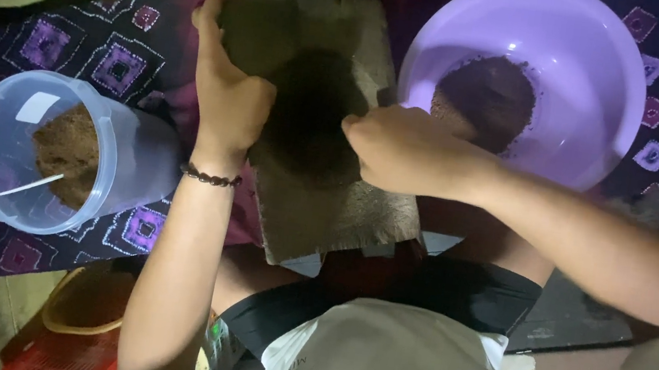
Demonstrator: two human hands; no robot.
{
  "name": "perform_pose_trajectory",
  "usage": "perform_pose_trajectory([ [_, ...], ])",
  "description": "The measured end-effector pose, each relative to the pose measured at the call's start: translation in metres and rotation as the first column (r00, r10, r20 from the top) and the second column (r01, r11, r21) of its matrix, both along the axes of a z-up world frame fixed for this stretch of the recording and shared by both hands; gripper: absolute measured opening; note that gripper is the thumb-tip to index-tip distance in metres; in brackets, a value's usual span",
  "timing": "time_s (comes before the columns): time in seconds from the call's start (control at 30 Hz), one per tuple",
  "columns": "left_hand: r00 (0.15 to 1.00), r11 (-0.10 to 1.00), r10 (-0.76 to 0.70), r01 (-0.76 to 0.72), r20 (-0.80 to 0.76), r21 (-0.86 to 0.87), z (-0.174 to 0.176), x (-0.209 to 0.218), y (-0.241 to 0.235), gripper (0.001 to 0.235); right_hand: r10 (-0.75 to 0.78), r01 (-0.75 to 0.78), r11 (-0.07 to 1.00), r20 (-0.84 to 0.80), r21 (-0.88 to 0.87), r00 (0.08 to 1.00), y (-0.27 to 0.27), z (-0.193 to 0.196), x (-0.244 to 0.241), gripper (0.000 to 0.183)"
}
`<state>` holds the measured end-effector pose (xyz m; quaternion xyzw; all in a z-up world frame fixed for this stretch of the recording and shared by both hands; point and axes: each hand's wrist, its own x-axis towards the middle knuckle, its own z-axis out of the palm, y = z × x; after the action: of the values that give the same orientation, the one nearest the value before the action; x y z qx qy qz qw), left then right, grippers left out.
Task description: The person grinds a brown powder on a stone slab using a pestle and transfers the ground powder into a purple bowl with a spoon. They repeat the grinding and transferring process multiple times.
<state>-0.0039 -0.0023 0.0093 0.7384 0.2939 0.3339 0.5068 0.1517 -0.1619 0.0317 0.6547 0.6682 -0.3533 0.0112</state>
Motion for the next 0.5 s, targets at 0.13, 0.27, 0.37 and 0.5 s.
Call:
perform_pose_trajectory([
  [0.13, 1.000, 1.000, -0.013, 0.013, -0.002, 0.028, -0.006, -0.003, 0.005, 0.089, -0.107, 0.102, 0.994, -0.146, -0.042, 0.984, -0.005, -0.014, 0.015, 0.031],
  [0.27, 1.000, 0.998, 0.008, -0.007, -0.021, 0.055, -0.003, -0.005, 0.005, 0.090, -0.205, 0.187, 0.978, -0.303, -0.087, 0.931, -0.010, -0.019, 0.023, 0.030],
  [0.37, 0.999, 0.998, 0.011, -0.008, -0.046, 0.056, -0.004, -0.006, 0.006, 0.090, -0.250, 0.215, 0.966, -0.309, -0.142, 0.918, -0.011, -0.012, 0.026, 0.026],
  [0.5, 0.999, 0.999, -0.017, 0.019, 0.033, -0.050, -0.008, -0.006, 0.007, 0.091, -0.269, 0.253, 0.963, -0.389, -0.093, 0.881, -0.015, -0.034, 0.034, 0.024],
])
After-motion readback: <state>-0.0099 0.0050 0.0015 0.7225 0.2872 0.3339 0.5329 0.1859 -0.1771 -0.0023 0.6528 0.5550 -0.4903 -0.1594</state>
